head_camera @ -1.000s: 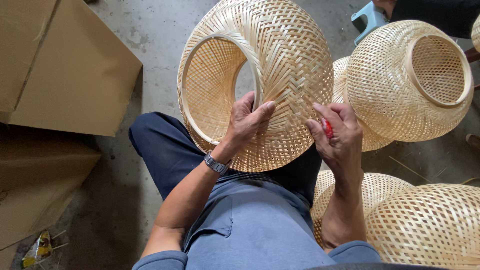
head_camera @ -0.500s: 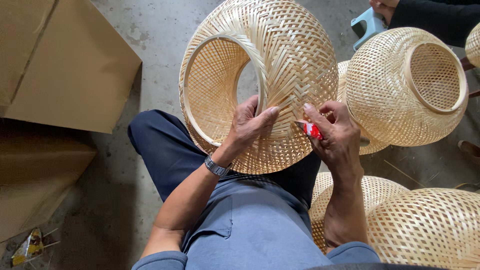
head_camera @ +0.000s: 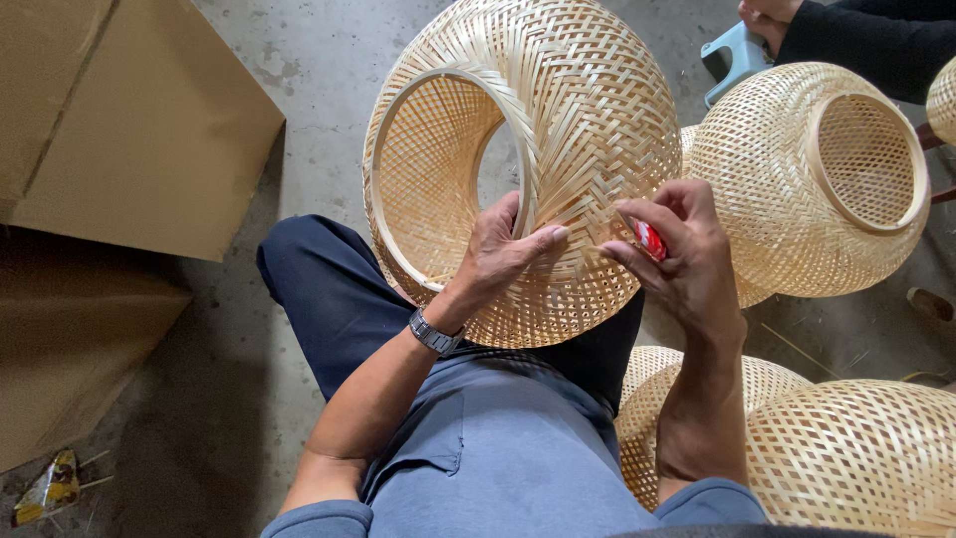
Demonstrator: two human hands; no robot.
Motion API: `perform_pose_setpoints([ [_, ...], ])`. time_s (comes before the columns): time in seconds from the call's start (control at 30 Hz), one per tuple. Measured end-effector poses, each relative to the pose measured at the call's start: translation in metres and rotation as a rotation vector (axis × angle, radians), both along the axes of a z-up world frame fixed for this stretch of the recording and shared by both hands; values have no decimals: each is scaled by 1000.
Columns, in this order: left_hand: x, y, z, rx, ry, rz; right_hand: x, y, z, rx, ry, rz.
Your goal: The person sits on the floor and uses a red utility knife to trim and shape the woven bamboo rim of a basket. They hold the basket steady with one hand while carefully cutting the edges with the other, working on the finishing details of the craft.
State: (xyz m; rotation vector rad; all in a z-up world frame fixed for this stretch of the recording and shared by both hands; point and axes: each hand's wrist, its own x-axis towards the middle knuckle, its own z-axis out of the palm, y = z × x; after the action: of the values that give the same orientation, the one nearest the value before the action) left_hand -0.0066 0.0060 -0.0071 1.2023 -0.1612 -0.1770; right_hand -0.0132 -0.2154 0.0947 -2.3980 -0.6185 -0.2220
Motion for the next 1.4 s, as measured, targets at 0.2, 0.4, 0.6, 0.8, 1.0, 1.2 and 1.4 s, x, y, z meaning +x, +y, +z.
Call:
perform_pose_setpoints([
  [0.2,-3,2,2,-6,-7,-15,12,6,14,-61,103,1],
  [0.4,-2,1,-4,-33,-43,-14,17,6,14,-136,118,-12],
  [0.6,-1,1,-7,-52,18,-42,19,6,17,-178,155,-26],
  [0.8,-1,0,-9,-76,40,-47,19,5,14,-191,186,-38],
  [1.0,-2,3,-2,-36,34,-38,15,3,2,31,146,-33],
  [1.2,-7,1,-3,-49,23,-16,2,5,4,108,-46,-103],
  [1.4,-10,-1,-5,7,-9,-1,5,17,9,-56,-141,-59],
])
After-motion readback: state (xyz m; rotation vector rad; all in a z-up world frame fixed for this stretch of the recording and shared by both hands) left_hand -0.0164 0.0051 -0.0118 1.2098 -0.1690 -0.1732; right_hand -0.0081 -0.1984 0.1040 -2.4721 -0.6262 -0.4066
